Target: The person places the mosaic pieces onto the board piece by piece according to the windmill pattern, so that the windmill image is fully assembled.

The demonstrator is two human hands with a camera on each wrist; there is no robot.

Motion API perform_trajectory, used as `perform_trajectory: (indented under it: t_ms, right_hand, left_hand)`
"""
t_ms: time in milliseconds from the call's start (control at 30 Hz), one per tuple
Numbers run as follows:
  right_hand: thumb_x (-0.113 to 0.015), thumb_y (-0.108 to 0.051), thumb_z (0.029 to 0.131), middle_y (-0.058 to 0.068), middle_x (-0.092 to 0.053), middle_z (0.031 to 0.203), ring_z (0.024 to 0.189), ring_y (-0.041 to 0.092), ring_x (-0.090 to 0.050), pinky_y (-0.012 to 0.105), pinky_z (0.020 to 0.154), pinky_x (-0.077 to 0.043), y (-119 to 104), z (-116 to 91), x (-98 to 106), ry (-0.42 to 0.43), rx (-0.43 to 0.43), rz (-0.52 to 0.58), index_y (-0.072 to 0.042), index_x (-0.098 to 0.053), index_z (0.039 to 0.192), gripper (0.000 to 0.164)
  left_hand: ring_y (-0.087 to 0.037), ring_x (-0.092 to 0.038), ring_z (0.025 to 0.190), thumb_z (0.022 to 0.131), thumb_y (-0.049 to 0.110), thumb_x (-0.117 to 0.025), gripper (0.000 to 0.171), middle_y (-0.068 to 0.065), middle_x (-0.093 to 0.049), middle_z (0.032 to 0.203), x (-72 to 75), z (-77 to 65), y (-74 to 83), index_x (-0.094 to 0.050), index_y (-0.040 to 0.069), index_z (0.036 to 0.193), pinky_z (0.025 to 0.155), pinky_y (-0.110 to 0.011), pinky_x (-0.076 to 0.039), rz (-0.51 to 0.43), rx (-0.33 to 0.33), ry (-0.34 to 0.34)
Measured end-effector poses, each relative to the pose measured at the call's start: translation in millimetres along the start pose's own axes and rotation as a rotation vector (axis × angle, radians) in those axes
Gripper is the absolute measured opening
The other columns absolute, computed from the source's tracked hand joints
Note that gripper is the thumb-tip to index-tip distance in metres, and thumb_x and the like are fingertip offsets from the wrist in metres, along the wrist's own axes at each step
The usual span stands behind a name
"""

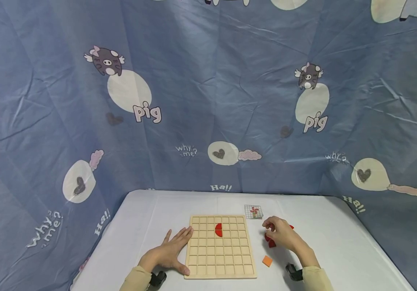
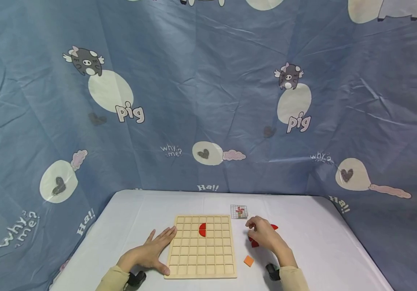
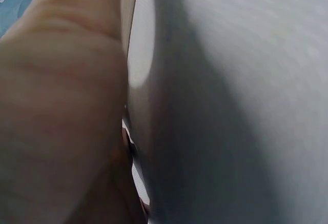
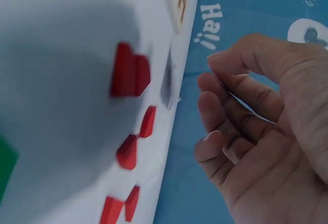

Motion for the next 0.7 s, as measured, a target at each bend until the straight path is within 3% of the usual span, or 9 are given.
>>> perform_trajectory:
  t_ms: [267,700]
  right_hand:
    - [-0.070,-0.003,0.079,0.001,-0.063,0.090,0.076,0.011,-0.052,0.021,0.061,-0.044,21,-4,-9,-0.048,-0.063,0.027,-0.006,-0.066,0.095,0.016]
    - [-0.075,-0.005,0.079,0.000,-0.060,0.085,0.073,0.009,-0.052,0.022,0.062,-0.045,33,-4,-20,-0.053,-0.099,0.014,-0.007,-0.065,0.092,0.017]
  left_hand:
    - [-0.038,-0.009,0.149,0.063,0.062,-0.080,0.130,-0.016,-0.006,0.163,1.8,-1.7,0.6,-0.009,0.004,0.155,0.113,-0.071,0.003,0.004,-0.014,0.010]
    - [-0.037,-0.008,0.150,0.063,0.065,-0.078,0.130,-0.014,-0.006,0.163,0.1,-2.1,-0.3,-0.008,0.006,0.155,0.113,-0.071,0.003,0.008,-0.005,0.004]
Point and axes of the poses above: each hand's wrist, its own z-axis towards the middle knuckle, its own x-axis out of the back of the hand, y = z × x, the point moved 8 cm from there along z, towards the middle knuckle
